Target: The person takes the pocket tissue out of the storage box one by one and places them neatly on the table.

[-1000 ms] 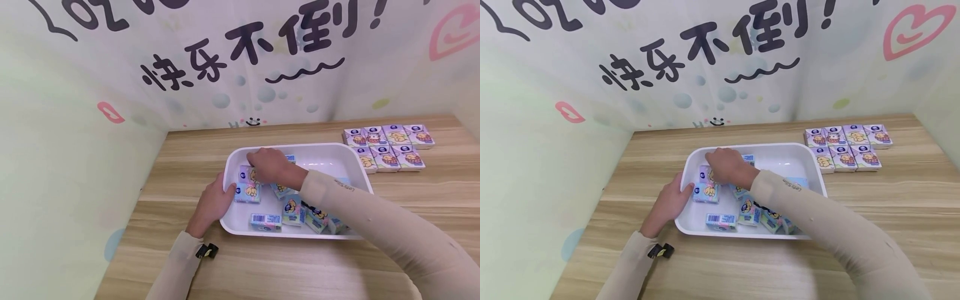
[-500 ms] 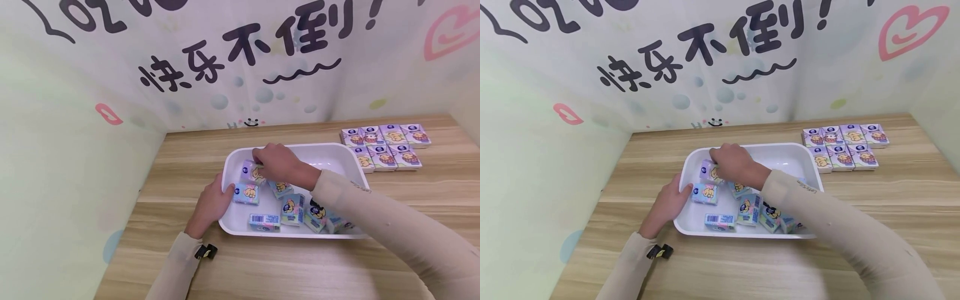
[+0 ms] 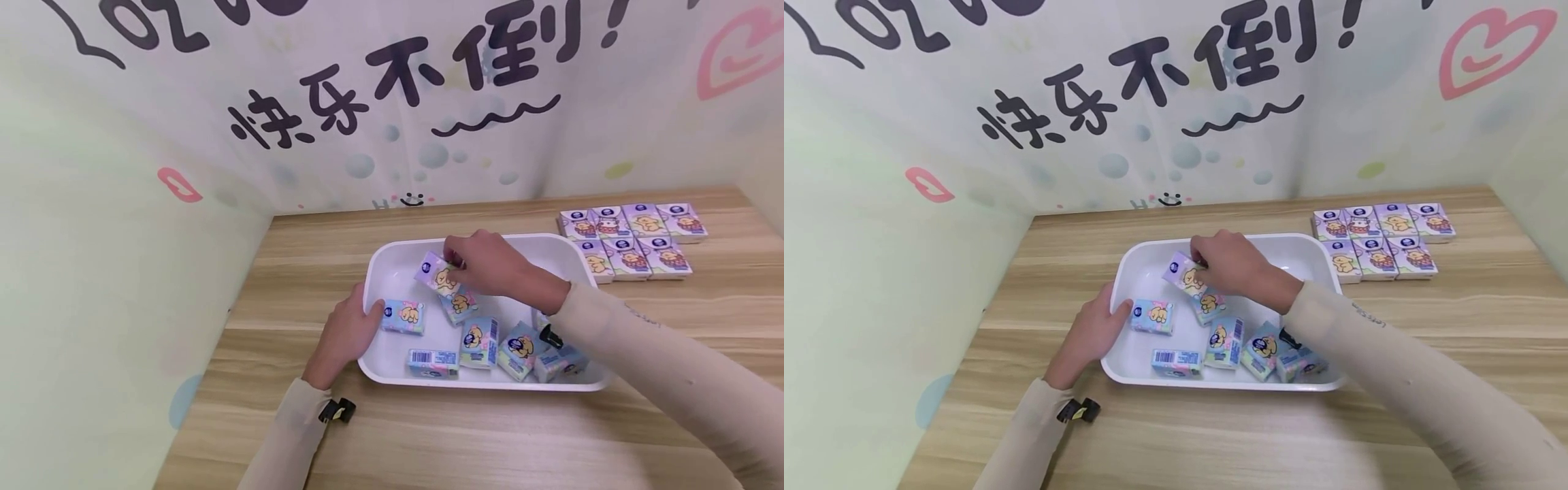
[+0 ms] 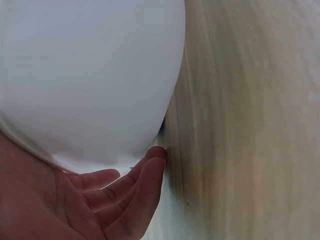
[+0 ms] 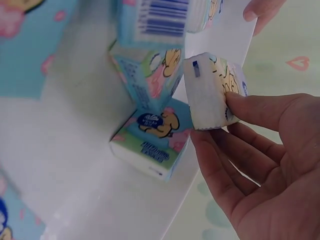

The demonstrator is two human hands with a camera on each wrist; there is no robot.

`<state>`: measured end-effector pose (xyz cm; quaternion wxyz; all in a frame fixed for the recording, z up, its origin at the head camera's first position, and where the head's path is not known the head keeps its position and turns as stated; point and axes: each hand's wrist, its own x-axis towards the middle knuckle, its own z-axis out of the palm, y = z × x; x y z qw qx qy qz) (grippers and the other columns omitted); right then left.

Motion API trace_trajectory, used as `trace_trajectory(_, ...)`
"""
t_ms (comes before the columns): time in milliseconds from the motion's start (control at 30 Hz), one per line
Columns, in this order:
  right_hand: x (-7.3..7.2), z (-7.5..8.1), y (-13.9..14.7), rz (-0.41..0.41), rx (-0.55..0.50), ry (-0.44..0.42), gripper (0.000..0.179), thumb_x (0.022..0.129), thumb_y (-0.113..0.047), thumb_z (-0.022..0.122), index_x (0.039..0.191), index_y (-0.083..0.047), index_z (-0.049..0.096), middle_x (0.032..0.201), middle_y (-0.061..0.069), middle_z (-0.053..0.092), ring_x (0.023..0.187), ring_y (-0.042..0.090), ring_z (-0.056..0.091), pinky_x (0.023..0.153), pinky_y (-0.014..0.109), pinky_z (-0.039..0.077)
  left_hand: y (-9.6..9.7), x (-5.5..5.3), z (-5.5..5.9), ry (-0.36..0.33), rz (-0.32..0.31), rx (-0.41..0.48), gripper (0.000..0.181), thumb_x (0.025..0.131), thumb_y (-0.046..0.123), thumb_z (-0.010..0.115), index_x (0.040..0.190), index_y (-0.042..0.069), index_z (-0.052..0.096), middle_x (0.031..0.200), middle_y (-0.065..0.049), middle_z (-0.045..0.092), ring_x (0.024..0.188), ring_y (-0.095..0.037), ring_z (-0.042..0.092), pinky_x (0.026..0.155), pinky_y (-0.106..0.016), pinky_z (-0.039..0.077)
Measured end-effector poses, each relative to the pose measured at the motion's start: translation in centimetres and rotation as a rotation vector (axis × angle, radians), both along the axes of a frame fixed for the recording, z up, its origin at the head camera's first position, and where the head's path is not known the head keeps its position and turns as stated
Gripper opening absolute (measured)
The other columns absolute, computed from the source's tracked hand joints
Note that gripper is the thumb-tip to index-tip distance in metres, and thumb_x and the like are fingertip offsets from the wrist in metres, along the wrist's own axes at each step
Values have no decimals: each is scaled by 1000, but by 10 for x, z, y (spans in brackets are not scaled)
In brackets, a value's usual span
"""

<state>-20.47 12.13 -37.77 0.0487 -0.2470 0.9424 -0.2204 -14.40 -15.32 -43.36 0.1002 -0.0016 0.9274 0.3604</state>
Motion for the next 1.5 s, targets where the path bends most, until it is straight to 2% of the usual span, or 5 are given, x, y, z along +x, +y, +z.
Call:
trace_trajectory(267, 7, 0, 27, -35, -37, -58, 23, 99, -15, 84, 117, -4, 74, 98, 7, 76, 82, 21, 69, 71, 34, 63, 0, 0, -1, -6, -1, -3, 60, 115, 35, 55, 165, 7, 39, 121, -21, 72, 71, -20, 75, 51, -33, 64)
trace_trajectory(633, 16, 5, 58, -63, -63, -59, 25, 100, -16, 83, 119, -2, 74, 104, 8, 81, 92, 26, 76, 77, 43, 66, -2, -3, -5, 20, -16, 4, 62, 115, 37, 54, 166, 6, 38, 114, -20, 72, 68, -20, 75, 49, -33, 63)
trace_trajectory(833, 19, 12, 75, -89, -89, -62, 26, 102, -16, 82, 120, 0, 73, 107, 13, 81, 102, 37, 78, 86, 54, 66, -1, -3, -3, 17, -19, 2, 61, 115, 36, 54, 165, 4, 38, 114, -21, 72, 68, -20, 74, 50, -33, 63)
trace_trajectory(1200, 18, 20, 108, -173, -129, -75, 30, 105, -20, 79, 126, 1, 71, 118, 22, 79, 109, 43, 75, 90, 61, 63, -1, -3, -3, 5, -12, 4, 60, 115, 36, 53, 165, 6, 38, 115, -21, 72, 68, -20, 74, 50, -33, 63)
trace_trajectory(1500, 19, 18, 145, -277, -158, -104, 36, 108, -25, 74, 132, 2, 70, 123, 26, 76, 109, 44, 74, 94, 66, 60, 0, -2, -3, 10, -11, -9, 62, 115, 37, 54, 166, 5, 37, 117, -21, 72, 70, -20, 74, 51, -33, 63)
